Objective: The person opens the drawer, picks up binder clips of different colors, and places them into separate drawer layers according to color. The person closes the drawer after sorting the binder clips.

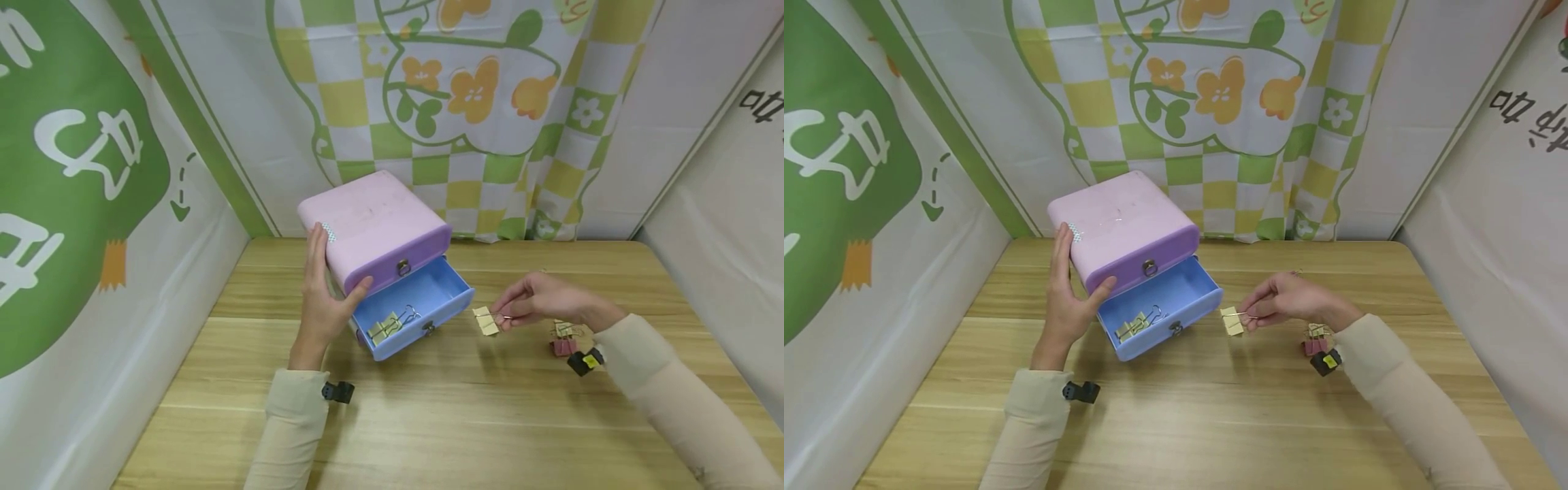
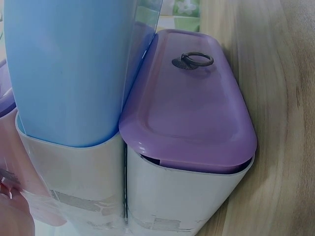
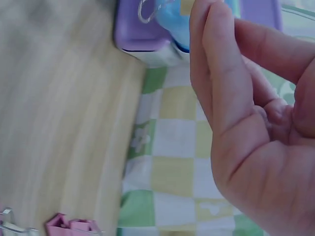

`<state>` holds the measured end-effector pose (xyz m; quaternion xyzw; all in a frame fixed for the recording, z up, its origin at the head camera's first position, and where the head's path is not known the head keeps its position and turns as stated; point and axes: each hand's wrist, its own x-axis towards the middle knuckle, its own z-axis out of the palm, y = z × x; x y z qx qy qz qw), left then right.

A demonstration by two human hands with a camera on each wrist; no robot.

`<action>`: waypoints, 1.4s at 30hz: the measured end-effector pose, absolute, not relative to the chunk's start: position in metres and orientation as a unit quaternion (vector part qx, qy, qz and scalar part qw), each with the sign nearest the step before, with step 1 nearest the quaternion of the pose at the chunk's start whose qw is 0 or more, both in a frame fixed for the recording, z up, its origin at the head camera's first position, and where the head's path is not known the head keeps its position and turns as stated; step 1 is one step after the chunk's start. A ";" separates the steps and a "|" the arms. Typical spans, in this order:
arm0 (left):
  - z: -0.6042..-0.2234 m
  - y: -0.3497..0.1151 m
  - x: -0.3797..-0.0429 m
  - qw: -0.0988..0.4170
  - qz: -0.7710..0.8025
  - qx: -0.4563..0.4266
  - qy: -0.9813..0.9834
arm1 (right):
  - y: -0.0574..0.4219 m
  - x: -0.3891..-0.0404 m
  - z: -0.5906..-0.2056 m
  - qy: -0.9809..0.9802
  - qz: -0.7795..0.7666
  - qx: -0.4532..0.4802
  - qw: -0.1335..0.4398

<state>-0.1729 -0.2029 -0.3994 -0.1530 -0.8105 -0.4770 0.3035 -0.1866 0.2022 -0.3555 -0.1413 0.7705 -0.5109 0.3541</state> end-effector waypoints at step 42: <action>-0.398 -0.203 -0.170 0.303 -0.482 -0.156 -0.807 | 0.082 -0.226 -0.307 0.811 -0.403 -0.269 0.328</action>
